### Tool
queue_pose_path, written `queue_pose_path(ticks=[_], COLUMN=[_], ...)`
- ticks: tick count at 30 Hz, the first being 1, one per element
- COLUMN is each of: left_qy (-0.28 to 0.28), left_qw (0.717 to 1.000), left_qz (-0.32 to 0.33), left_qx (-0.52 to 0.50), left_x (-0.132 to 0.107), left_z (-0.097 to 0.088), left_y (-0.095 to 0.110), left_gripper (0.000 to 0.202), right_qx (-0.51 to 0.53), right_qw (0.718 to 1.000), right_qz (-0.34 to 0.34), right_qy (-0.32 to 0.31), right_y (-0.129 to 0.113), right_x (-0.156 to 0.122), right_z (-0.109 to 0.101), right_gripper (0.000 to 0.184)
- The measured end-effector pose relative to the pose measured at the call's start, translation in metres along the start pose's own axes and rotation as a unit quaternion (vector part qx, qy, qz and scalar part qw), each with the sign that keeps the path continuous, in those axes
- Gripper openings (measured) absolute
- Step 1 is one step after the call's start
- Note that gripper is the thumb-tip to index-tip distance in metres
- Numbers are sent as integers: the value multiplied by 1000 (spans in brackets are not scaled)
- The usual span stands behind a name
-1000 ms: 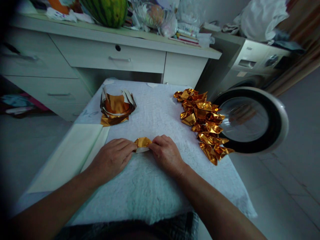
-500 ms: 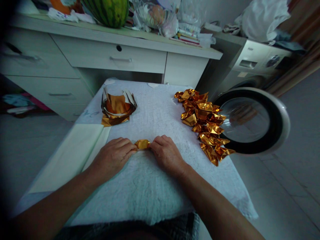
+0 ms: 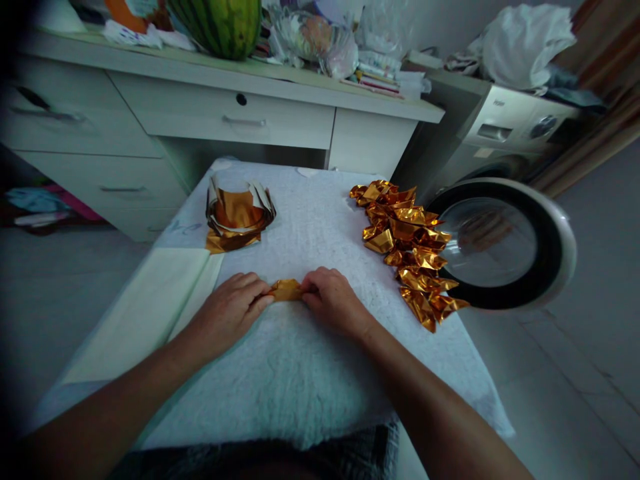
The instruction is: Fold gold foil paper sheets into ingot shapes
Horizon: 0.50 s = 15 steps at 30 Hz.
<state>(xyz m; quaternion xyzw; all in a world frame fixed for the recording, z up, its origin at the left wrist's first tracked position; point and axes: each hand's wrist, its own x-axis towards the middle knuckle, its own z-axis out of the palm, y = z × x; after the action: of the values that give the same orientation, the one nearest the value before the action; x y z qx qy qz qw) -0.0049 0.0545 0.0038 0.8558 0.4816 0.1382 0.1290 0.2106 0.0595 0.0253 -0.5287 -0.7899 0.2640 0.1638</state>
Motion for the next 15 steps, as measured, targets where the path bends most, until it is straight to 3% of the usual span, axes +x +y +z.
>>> queue_pose_path(ticks=[7, 15], left_qy=[-5, -15], left_qw=[1000, 998], left_qz=[-4, -51], left_qx=[15, 45], left_x=[-1, -2], left_z=[0, -5], left_y=[2, 6], left_gripper=[23, 27], right_qx=[-42, -53], right_qw=[999, 998], right_qz=[22, 36], right_qy=[-2, -16], right_y=[-4, -5], right_x=[0, 2], right_z=[4, 1], right_gripper=[8, 11])
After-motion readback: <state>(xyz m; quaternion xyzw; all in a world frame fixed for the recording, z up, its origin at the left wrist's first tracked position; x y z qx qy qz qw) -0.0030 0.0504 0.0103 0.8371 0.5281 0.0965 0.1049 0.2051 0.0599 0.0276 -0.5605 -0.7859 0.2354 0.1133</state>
